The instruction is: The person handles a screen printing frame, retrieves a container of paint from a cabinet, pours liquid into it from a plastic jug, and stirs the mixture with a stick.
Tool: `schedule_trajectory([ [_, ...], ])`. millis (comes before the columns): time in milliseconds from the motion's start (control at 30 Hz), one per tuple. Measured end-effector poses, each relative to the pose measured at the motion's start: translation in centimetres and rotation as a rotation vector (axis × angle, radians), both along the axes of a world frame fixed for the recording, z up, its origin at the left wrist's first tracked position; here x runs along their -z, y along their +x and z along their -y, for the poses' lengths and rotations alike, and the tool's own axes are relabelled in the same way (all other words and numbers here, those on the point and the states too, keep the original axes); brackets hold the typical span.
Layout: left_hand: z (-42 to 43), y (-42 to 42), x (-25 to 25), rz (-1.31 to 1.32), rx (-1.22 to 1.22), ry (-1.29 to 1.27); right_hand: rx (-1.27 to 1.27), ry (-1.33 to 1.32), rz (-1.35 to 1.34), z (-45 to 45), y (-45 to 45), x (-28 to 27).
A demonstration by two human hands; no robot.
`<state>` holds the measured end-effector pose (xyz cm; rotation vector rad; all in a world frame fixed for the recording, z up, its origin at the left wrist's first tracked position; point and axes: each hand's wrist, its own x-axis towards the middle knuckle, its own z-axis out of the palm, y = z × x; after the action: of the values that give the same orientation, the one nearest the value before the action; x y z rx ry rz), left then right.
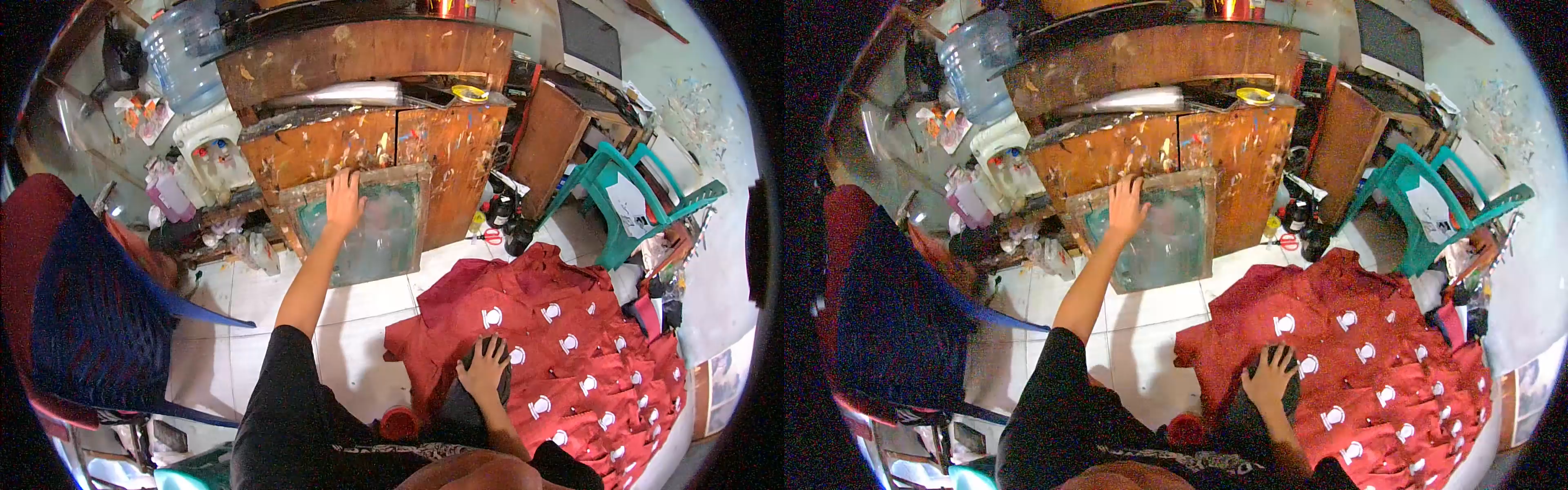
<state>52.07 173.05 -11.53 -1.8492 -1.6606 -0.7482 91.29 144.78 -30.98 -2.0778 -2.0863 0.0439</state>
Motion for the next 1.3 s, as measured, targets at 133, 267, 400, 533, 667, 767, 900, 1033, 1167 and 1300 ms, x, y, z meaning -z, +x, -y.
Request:
schedule_trajectory([
  [133,0.7,0.2,-0.4,0.012,0.0,0.026,0.01,-0.031,0.022,0.3,-0.2,-0.5],
  [267,0.8,0.1,0.1,-0.026,0.002,0.0,0.006,-0.073,0.024,0.8,-0.3,-0.8],
  [400,-0.2,-0.3,-0.3,-0.036,-0.034,-0.025,0.0,-0.03,0.041,0.7,-0.4,-0.7],
  [533,-1.4,-0.8,-1.1,-0.105,-0.122,-0.132,-0.007,-0.003,0.048,0.9,-0.3,-0.6],
  [667,-2.3,-1.4,-1.6,-0.056,0.007,-0.075,0.007,0.004,-0.001,1.1,-0.1,-1.3],
  [767,-2.1,-1.5,-2.0,-0.024,0.022,-0.164,0.016,0.01,0.032,1.6,0.0,-1.2],
  [900,-3.1,-1.6,-2.2,0.012,0.035,-0.198,0.045,-0.033,0.023,1.7,0.1,-1.1],
  [1033,-3.8,-2.8,-2.9,0.037,0.033,-0.195,0.035,-0.036,0.036,1.3,-0.2,-1.2],
  [1167,-4.6,-2.9,-2.5,0.042,-0.009,-0.19,0.023,-0.029,0.028,0.8,-0.3,-1.4],
  [1300,-3.9,-0.7,-0.6,-0.1,-0.028,0.178,0.029,-0.021,0.033,1.2,-0.2,-1.1],
])
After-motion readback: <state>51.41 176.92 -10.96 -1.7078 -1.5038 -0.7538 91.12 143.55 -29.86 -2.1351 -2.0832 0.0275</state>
